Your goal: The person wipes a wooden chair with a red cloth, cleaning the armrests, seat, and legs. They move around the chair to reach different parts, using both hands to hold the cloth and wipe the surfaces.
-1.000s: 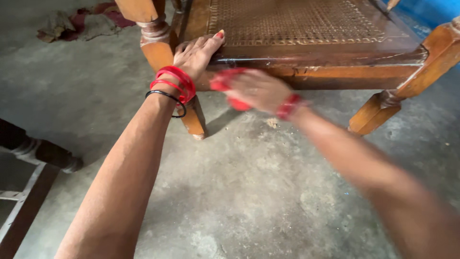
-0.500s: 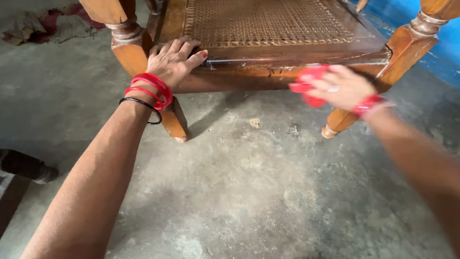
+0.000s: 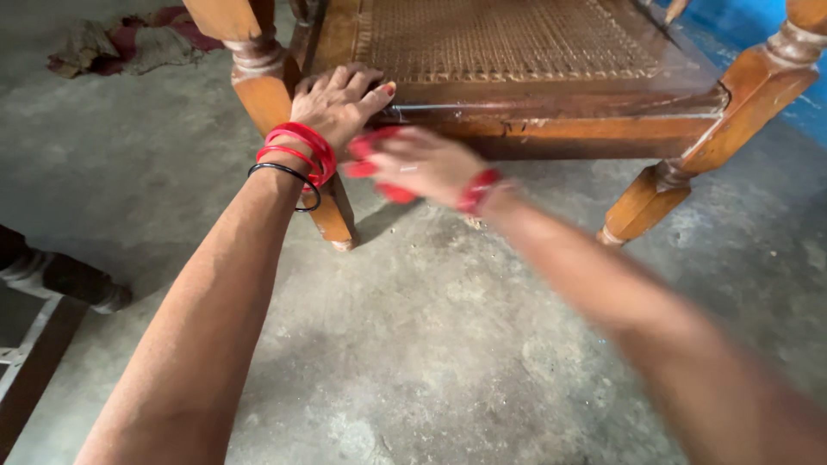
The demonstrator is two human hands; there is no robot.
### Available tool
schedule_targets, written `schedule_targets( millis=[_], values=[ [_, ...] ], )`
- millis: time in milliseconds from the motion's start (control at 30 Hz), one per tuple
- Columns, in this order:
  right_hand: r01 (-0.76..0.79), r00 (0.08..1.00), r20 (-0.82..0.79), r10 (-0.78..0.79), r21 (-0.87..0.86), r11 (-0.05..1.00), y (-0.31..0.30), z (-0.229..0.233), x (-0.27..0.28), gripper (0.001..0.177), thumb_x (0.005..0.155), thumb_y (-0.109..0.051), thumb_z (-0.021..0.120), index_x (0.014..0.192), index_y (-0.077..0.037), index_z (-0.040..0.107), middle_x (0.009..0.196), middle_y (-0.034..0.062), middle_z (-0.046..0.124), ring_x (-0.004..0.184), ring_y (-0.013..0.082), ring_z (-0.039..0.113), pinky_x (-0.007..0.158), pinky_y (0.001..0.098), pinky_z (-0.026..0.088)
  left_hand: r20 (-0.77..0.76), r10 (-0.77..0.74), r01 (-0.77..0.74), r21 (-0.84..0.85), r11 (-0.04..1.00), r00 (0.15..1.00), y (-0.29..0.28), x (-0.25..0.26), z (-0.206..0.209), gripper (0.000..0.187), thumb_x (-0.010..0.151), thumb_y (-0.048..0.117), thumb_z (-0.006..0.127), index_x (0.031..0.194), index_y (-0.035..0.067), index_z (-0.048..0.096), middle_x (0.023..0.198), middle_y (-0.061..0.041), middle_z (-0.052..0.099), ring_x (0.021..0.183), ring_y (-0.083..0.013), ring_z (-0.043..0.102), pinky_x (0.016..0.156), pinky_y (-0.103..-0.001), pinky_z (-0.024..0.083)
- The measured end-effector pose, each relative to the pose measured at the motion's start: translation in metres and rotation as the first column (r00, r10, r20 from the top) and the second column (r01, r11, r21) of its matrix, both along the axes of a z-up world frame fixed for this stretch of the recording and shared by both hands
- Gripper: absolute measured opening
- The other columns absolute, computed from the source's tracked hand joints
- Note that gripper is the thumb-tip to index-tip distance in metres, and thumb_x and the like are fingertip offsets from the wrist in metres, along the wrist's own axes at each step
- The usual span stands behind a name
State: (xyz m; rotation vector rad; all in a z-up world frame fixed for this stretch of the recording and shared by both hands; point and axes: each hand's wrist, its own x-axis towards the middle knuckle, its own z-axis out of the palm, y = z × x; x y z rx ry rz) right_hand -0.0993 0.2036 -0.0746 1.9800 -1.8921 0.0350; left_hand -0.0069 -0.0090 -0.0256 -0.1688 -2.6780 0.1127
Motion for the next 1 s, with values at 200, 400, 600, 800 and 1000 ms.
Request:
schedule_targets(
  millis=[200,400,600,800,1000],
  values=[
    [-0.238,0.956,-0.214,0.200,-0.170,0.956,-0.039,0.003,0.009,0.038,0.100,-0.019,0.057,0.138,-0.021,0.062,0.152,-0.0005,0.051,0.141,0.0226,0.046,0.123,0.0383,0.034,-0.032,-0.083,0.082,-0.035,0.996,0.996,-0.006,0.007,0.003,0.040,0.104,0.028,0.048,0.143,0.025,0.057,0.155,-0.007,0.044,0.143,-0.0335,0.040,0.110,-0.057,0.035],
    [0.078,0.915,-0.400,-0.046,0.065,0.995,0.182,0.015,-0.100,0.056,0.091,-0.016,0.055,0.146,-0.025,0.052,0.162,0.0010,0.042,0.145,0.0234,0.044,0.122,0.0391,0.029,0.018,-0.018,0.019,-0.065,0.998,1.000,0.004,0.007,0.008,0.038,0.104,0.029,0.047,0.141,0.030,0.056,0.155,-0.005,0.044,0.142,-0.0307,0.040,0.111,-0.057,0.035],
    [0.683,0.566,-0.637,-0.524,0.005,0.731,0.311,0.026,-0.099,0.055,0.096,-0.024,0.053,0.148,-0.042,0.051,0.162,-0.0066,0.043,0.132,0.0131,0.055,0.126,0.0389,0.032,0.038,0.020,-0.019,-0.040,0.999,0.999,0.008,0.007,0.011,0.042,0.103,0.025,0.047,0.144,0.029,0.053,0.154,-0.004,0.043,0.142,-0.0315,0.039,0.110,-0.058,0.034],
    [0.402,0.757,-0.575,-0.311,0.035,0.915,0.200,0.002,-0.075,0.065,0.092,-0.018,0.060,0.150,-0.043,0.049,0.164,-0.0058,0.038,0.134,0.0128,0.051,0.119,0.0405,0.029,0.046,0.043,-0.042,-0.024,0.999,0.998,0.013,0.008,0.017,0.039,0.105,0.030,0.046,0.143,0.031,0.053,0.153,-0.002,0.043,0.142,-0.0300,0.039,0.111,-0.058,0.034],
    [-0.102,0.860,-0.508,0.045,-0.085,0.991,-0.014,-0.007,0.006,0.040,0.093,-0.017,0.061,0.129,-0.032,0.061,0.155,-0.0072,0.050,0.145,0.0183,0.042,0.125,0.0384,0.027,0.030,0.045,-0.044,-0.027,0.999,0.999,0.010,0.004,0.011,0.044,0.102,0.025,0.046,0.145,0.027,0.053,0.153,-0.005,0.045,0.142,-0.0310,0.040,0.109,-0.058,0.035]
  ],
)
